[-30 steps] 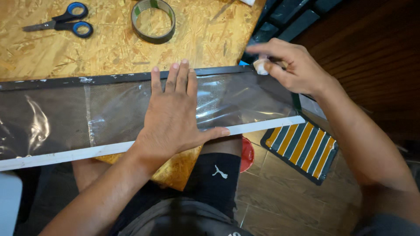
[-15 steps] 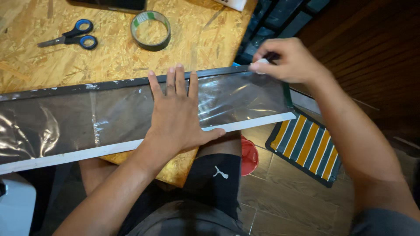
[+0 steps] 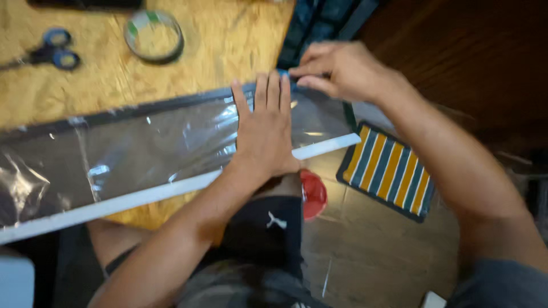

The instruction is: The person applies green tape along the edges of a rectangular mesh screen. They smooth the tape, cut it with scissors, and press it down to secure the perimeter.

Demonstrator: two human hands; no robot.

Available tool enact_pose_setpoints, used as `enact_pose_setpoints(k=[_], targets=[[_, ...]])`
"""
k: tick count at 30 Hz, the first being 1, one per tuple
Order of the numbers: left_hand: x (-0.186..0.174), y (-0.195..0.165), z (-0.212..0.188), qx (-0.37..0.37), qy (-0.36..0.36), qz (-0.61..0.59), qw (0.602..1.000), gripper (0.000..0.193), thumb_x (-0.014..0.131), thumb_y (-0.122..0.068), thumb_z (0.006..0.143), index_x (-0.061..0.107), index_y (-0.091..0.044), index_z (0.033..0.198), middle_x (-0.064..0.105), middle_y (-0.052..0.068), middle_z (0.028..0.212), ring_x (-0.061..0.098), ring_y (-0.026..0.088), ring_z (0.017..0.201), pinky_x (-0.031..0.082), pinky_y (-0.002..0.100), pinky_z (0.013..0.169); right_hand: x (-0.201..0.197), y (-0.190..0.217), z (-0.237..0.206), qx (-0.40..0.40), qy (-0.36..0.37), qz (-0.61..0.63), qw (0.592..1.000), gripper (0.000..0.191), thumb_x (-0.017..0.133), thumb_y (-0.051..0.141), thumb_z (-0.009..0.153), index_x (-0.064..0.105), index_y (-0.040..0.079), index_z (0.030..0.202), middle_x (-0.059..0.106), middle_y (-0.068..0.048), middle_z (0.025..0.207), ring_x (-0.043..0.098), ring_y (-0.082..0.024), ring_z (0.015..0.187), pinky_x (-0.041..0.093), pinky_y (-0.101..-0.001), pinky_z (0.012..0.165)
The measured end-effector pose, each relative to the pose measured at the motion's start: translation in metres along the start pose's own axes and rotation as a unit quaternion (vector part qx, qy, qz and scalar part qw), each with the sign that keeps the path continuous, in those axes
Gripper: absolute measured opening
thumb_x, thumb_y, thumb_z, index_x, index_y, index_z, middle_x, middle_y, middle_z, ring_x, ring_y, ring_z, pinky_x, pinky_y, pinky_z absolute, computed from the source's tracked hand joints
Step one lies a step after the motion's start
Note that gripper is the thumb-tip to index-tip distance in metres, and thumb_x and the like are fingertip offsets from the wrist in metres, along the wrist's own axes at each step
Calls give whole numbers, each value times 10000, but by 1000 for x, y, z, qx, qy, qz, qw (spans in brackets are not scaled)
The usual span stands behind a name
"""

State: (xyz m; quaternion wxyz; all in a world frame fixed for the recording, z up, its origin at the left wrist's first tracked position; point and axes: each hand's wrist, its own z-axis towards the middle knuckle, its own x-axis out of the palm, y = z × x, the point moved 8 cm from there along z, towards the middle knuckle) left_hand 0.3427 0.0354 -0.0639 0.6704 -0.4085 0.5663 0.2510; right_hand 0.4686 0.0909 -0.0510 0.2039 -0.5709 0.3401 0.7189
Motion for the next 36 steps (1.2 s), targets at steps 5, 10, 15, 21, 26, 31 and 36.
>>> enact_pose_setpoints(k=[5, 10, 15, 21, 26, 31, 36], targets=[[10, 3, 3, 4, 0, 30, 1000, 1497, 868, -706, 406, 264, 100, 1514, 307, 251, 1550, 219, 417, 1477, 88, 739, 1129, -12, -5, -12, -57, -80, -65, 993, 313, 820, 329, 904, 771, 129, 1140, 746, -66, 1086, 720, -287, 997, 526, -490, 1067], [12, 2, 6, 2, 16, 12, 1000, 1441, 854, -672, 455, 261, 109, 1512, 300, 254, 1547, 220, 412, 1473, 79, 734, 1137, 0, -32, -21, 19, -67, 99, 993, 162, 762, 163, 957, 731, 60, 1078, 738, -92, 1056, 728, -248, 991, 568, -369, 927], [11, 3, 5, 3, 13, 19, 1000, 1439, 839, -686, 464, 249, 106, 1511, 287, 268, 1548, 208, 424, 1476, 73, 726, 1131, 17, -66, -23, 171, -23, 259, 951, 152, 735, 97, 940, 737, 83, 1092, 755, -72, 991, 699, -119, 866, 539, -266, 750], [13, 2, 6, 2, 28, 25, 999, 1459, 842, -708, 469, 237, 109, 1515, 285, 271, 1557, 208, 430, 1475, 68, 722, 1140, 14, -52, -18, 121, 20, 178, 976, 502, 521, 23, 950, 615, 191, 1413, 711, -66, 1272, 652, -181, 1008, 518, -370, 919], [11, 1, 6, 3, 20, 19, 1000, 1488, 846, -716, 433, 225, 104, 1508, 281, 266, 1554, 205, 426, 1470, 69, 718, 1134, 11, -41, -34, 108, 65, 68, 990, 347, 484, 246, 1074, 638, 174, 1375, 666, -54, 1371, 593, -246, 1292, 231, -562, 1215], [13, 1, 4, 0, 20, 11, 1000, 1432, 834, -691, 485, 239, 107, 1514, 291, 258, 1557, 211, 413, 1480, 77, 722, 1144, 9, -52, -42, 120, 66, 75, 988, 343, 456, 290, 1093, 667, 188, 1343, 682, -61, 1348, 586, -234, 1317, 198, -561, 1242], [13, 3, 4, 0, 21, 5, 1000, 1420, 834, -688, 496, 243, 104, 1517, 287, 265, 1557, 206, 421, 1480, 83, 714, 1147, 15, -71, -37, 170, 55, 248, 952, 366, 432, 245, 1085, 709, 134, 1297, 747, -74, 1233, 657, -222, 1232, 293, -466, 1250]])
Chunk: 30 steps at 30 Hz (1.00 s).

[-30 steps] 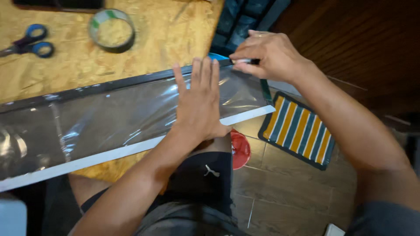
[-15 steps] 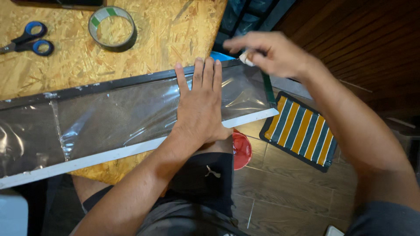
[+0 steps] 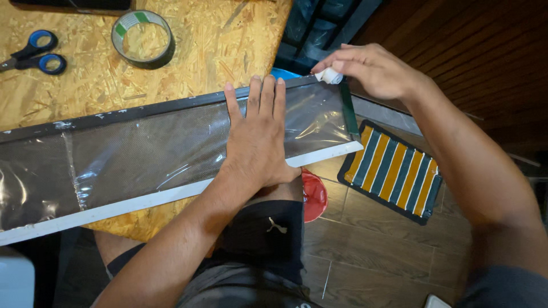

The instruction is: The person applies green tape along the edges of a rectangular mesh screen. They smooth the tape, cut it with scissors, and press it down to secure the perimeter.

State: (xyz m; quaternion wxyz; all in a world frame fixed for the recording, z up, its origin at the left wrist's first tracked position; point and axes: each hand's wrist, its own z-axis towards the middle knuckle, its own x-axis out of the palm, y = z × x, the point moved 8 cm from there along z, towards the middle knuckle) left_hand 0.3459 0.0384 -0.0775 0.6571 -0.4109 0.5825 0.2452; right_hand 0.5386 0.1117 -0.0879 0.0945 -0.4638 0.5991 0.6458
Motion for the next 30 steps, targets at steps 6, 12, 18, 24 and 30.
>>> enact_pose_setpoints(k=[6, 12, 18, 24, 30], targets=[[-2, 0, 0, 5, -15, 9, 1000, 1454, 837, -712, 466, 238, 108, 1507, 286, 276, 1549, 206, 428, 1475, 81, 719, 1138, -1, -10, 7, 54, -12, 135, 989, 395, 442, 213, 1031, 765, 44, 1184, 765, -77, 1230, 689, -182, 1180, 453, -336, 1125], [-1, -1, 0, 7, -10, 1, 1000, 1472, 850, -711, 446, 235, 111, 1501, 293, 280, 1543, 209, 429, 1475, 84, 719, 1139, -11, 1, 5, 48, 29, 15, 998, 323, 726, 218, 899, 759, 132, 1209, 782, -60, 1121, 718, -174, 1063, 526, -360, 1007], [-3, 0, 0, 5, -9, 0, 1000, 1474, 859, -693, 437, 233, 96, 1513, 294, 267, 1553, 208, 421, 1486, 85, 700, 1155, -21, 11, 6, -10, 15, -35, 999, 279, 775, 143, 887, 787, 101, 1163, 785, -70, 1086, 715, -168, 1043, 513, -359, 1015], [-2, 1, -3, 4, -11, -22, 1000, 1486, 847, -722, 461, 208, 100, 1522, 264, 280, 1562, 188, 429, 1489, 66, 710, 1159, -25, -5, 5, 36, 16, 141, 989, 256, 701, 64, 939, 753, 15, 1185, 773, -91, 1085, 717, -146, 1018, 564, -305, 971], [-1, 0, -3, 3, 4, 6, 1000, 1497, 845, -723, 450, 203, 108, 1517, 248, 281, 1567, 164, 417, 1496, 50, 700, 1155, -24, -7, -1, 37, 1, 172, 984, 286, 698, 8, 910, 729, -16, 1193, 763, -112, 1109, 724, -166, 1037, 574, -314, 983]])
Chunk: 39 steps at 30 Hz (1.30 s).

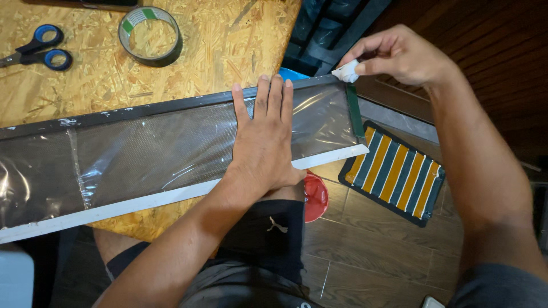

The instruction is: The person applies green tape along the edges of a rectangular mesh screen. They smooth the tape, cut it with scissors, and press it down to secure the perimeter.

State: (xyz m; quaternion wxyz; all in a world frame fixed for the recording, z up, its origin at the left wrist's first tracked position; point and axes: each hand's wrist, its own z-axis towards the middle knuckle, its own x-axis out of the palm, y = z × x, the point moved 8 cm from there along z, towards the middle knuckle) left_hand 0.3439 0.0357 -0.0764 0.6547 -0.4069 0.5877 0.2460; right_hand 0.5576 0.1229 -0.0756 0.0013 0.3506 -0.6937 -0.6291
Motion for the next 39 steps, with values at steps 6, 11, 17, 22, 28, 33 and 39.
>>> enact_pose_setpoints(k=[6, 11, 17, 22, 28, 33, 39], targets=[[1, 0, 0, 2, -4, -3, 1000, 1473, 845, -710, 471, 212, 106, 1522, 251, 285, 1571, 166, 421, 1496, 53, 705, 1155, -1, -12, -14, -2, -47, 75, 996, 280, 675, -37, 921, 723, -30, 1196, 752, -135, 1153, 721, -187, 1073, 570, -317, 1007], [3, 2, -1, 0, -12, -7, 1000, 1485, 849, -707, 447, 221, 105, 1520, 259, 279, 1568, 175, 418, 1492, 57, 706, 1154, -2, -23, -19, -37, -81, 147, 985, 251, 672, -44, 966, 712, -43, 1214, 740, -151, 1182, 720, -196, 1083, 571, -319, 1011], [2, 1, -1, 1, -19, 4, 1000, 1474, 839, -711, 458, 232, 107, 1523, 269, 275, 1571, 183, 413, 1499, 58, 700, 1163, 1, -31, -23, -78, -85, 218, 969, 286, 673, -40, 965, 697, -60, 1249, 728, -165, 1210, 708, -209, 1113, 554, -317, 1039], [3, 1, 0, 1, -10, 11, 1000, 1490, 825, -740, 454, 225, 108, 1522, 260, 276, 1569, 169, 412, 1497, 54, 701, 1159, 4, -37, -25, -106, -92, 233, 962, 263, 672, -46, 979, 696, -64, 1240, 726, -178, 1223, 704, -233, 1150, 548, -358, 1096], [5, 2, -1, 1, -3, 9, 1000, 1513, 814, -764, 444, 210, 111, 1519, 246, 283, 1567, 151, 414, 1493, 50, 710, 1147, 13, -37, -24, -131, -96, 293, 942, 258, 686, -35, 973, 694, -64, 1229, 727, -182, 1185, 703, -236, 1137, 543, -363, 1100], [5, 1, 0, -1, 2, 5, 1000, 1527, 837, -747, 435, 207, 111, 1530, 242, 275, 1582, 142, 427, 1503, 58, 718, 1152, 16, -28, -20, -133, -86, 258, 953, 358, 621, 41, 899, 676, -88, 1227, 726, -190, 1126, 702, -238, 1055, 550, -358, 1046], [5, 0, -2, -2, 8, 24, 1000, 1514, 852, -720, 440, 198, 102, 1531, 225, 277, 1587, 139, 416, 1501, 67, 725, 1139, 3, -18, 3, -100, -104, 88, 986, 439, 504, 215, 835, 724, -109, 1032, 742, -200, 977, 686, -242, 908, 543, -351, 896]])
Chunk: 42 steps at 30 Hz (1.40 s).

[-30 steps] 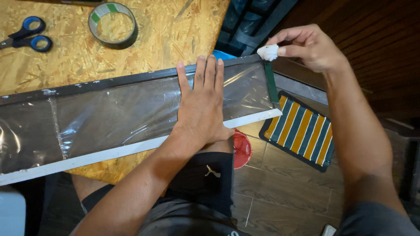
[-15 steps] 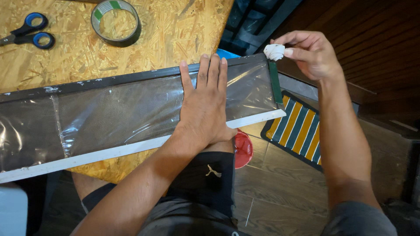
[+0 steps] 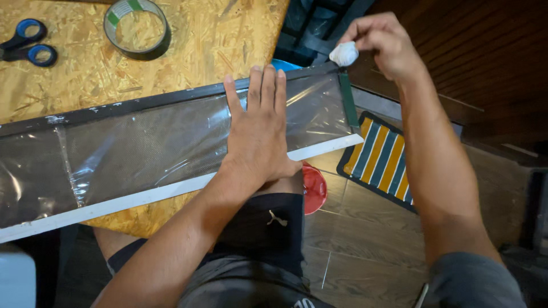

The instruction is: The person applies green tape along the edges of a rectangular mesh screen. They smooth the tape, cut it with scissors, and press it down to secure the perimeter.

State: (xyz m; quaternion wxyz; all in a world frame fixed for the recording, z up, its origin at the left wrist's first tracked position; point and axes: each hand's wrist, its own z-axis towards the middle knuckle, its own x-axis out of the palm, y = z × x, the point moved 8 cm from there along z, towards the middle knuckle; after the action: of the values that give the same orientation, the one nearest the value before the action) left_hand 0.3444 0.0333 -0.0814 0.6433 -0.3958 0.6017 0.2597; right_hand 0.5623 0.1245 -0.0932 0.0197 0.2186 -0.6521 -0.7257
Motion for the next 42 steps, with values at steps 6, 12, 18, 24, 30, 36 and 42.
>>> enact_pose_setpoints(k=[6, 12, 18, 24, 30, 36, 42], targets=[[3, 0, -3, 1, 7, 21, 1000, 1484, 853, -698, 467, 213, 104, 1539, 231, 273, 1591, 137, 418, 1506, 64, 716, 1141, -16, 20, -1, 88, -38, -63, 993, 373, 590, 394, 992, 716, 44, 958, 783, -167, 1003, 761, -279, 934, 610, -404, 889], [1, 1, -5, -2, -3, -8, 1000, 1473, 835, -726, 490, 215, 113, 1531, 236, 268, 1589, 138, 411, 1507, 53, 730, 1152, 17, 31, -1, 71, -27, -488, 869, 470, 917, 380, 790, 628, 10, 807, 690, -184, 717, 683, -268, 665, 544, -386, 589], [-1, 4, -5, 0, -7, 0, 1000, 1486, 842, -708, 460, 210, 104, 1532, 236, 262, 1592, 149, 409, 1504, 63, 709, 1149, 13, 4, -6, 148, -68, -131, 978, 248, 796, 49, 900, 548, 44, 894, 689, -95, 781, 671, -146, 626, 541, -303, 514], [5, 4, -3, 4, 21, 25, 999, 1487, 841, -717, 475, 191, 97, 1536, 223, 276, 1588, 138, 417, 1503, 56, 713, 1136, 10, -3, -6, 136, -18, -34, 990, 124, 701, 22, 990, 686, -41, 1095, 711, -111, 871, 695, -152, 718, 588, -299, 646], [6, 4, -2, 2, -2, 2, 1000, 1534, 833, -750, 432, 201, 93, 1546, 232, 269, 1601, 154, 415, 1509, 60, 717, 1154, -3, -1, -18, 114, -32, 22, 993, 180, 614, 69, 1065, 711, -66, 1135, 731, -128, 932, 708, -185, 770, 601, -334, 732], [3, -2, 0, 11, -34, 12, 999, 1522, 823, -770, 445, 218, 110, 1529, 236, 279, 1596, 163, 418, 1507, 44, 745, 1120, -38, -13, -61, 102, -156, 136, 973, 376, 534, 322, 1186, 669, -4, 1055, 624, -97, 759, 535, -159, 603, 543, -364, 635], [8, -6, -4, 33, -25, -50, 998, 1651, 664, -982, 426, 214, 190, 1498, 224, 346, 1584, 181, 476, 1479, 22, 761, 1106, -16, -117, -165, 191, -303, 218, 908, 797, 243, 663, 1164, 581, 63, 764, 516, -44, 604, 446, -165, 481, 421, -317, 483]])
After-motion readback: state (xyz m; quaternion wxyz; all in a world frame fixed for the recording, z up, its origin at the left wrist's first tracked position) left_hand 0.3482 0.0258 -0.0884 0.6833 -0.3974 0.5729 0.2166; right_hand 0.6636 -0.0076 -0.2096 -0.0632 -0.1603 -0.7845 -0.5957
